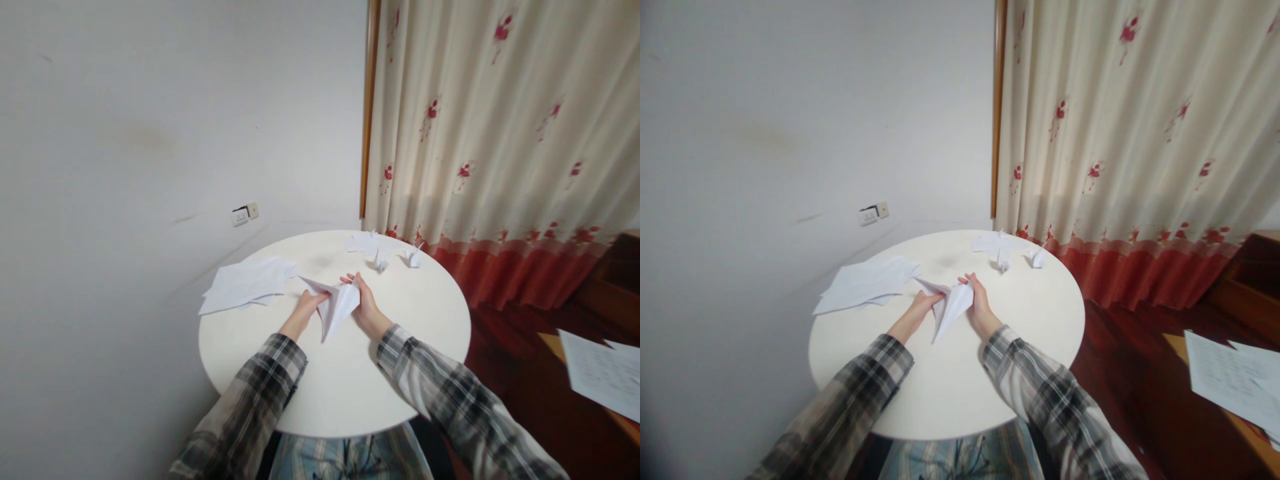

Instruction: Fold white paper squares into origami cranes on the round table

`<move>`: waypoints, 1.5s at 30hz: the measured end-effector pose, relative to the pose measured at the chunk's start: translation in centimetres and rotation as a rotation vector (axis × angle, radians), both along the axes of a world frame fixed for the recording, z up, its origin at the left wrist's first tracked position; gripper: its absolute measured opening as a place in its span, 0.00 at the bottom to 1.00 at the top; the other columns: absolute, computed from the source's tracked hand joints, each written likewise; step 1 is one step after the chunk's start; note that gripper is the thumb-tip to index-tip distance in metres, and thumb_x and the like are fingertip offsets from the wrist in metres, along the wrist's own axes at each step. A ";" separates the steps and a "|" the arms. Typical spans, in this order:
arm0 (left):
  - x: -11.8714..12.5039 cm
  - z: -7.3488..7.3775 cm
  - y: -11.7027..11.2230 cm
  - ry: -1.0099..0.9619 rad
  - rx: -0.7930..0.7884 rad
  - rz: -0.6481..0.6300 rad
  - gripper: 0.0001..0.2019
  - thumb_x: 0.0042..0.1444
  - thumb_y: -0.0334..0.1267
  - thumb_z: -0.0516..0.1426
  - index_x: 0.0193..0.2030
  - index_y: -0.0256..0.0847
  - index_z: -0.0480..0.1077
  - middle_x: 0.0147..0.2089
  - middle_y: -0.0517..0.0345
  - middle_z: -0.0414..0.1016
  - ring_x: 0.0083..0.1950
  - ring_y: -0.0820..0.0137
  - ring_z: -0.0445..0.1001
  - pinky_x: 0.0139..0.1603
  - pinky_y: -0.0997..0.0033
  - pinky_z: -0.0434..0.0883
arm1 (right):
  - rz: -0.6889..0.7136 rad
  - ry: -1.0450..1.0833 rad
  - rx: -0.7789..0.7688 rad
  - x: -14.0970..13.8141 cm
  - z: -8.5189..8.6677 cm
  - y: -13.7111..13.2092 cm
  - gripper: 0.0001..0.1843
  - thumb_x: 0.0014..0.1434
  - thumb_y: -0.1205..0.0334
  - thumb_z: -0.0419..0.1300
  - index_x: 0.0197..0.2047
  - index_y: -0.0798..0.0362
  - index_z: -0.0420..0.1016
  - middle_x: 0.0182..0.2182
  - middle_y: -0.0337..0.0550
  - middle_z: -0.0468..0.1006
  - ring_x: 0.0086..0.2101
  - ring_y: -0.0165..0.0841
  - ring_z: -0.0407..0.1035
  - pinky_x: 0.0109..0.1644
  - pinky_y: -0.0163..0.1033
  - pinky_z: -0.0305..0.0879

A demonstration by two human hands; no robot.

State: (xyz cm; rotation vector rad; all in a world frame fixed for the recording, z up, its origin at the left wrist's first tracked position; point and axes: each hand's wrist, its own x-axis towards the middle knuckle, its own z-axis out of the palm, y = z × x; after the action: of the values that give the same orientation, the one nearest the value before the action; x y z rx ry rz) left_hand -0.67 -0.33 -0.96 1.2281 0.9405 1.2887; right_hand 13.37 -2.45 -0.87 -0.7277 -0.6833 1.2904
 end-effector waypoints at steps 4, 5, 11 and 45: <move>-0.1 -0.4 0.2 -0.048 0.005 -0.023 0.19 0.33 0.33 0.64 0.37 0.33 0.74 0.40 0.47 0.77 0.43 0.60 0.73 0.49 0.61 0.66 | 0.022 -0.018 0.037 0.4 -0.2 0.2 0.30 0.50 0.34 0.47 0.36 0.54 0.70 0.29 0.48 0.78 0.31 0.39 0.71 0.34 0.42 0.65; -0.1 -0.5 0.3 -0.061 0.009 -0.027 0.19 0.34 0.33 0.64 0.38 0.33 0.74 0.41 0.47 0.77 0.43 0.60 0.73 0.49 0.61 0.66 | 0.025 -0.022 0.050 0.5 -0.3 0.3 0.32 0.51 0.33 0.45 0.35 0.54 0.71 0.28 0.47 0.77 0.31 0.39 0.71 0.34 0.42 0.64; -0.3 -1.1 0.9 -0.061 -0.009 -0.025 0.19 0.34 0.34 0.63 0.38 0.33 0.73 0.40 0.48 0.77 0.43 0.59 0.73 0.47 0.61 0.67 | 0.023 -0.067 0.054 0.4 -0.5 0.5 0.20 0.49 0.44 0.53 0.30 0.53 0.71 0.25 0.42 0.76 0.29 0.36 0.69 0.33 0.39 0.62; -0.9 -0.8 1.5 -0.152 0.026 0.328 0.16 0.36 0.35 0.61 0.36 0.33 0.71 0.41 0.47 0.76 0.43 0.61 0.72 0.45 0.63 0.68 | -0.414 -0.221 0.070 1.3 -1.0 0.8 0.09 0.42 0.56 0.58 0.22 0.51 0.64 0.23 0.36 0.68 0.27 0.28 0.63 0.31 0.33 0.58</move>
State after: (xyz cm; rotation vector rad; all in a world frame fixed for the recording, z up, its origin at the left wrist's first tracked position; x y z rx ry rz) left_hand -1.54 1.21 -1.72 1.0051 1.0455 1.6327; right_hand 14.71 -1.65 -1.86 -0.9083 -0.7063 0.8124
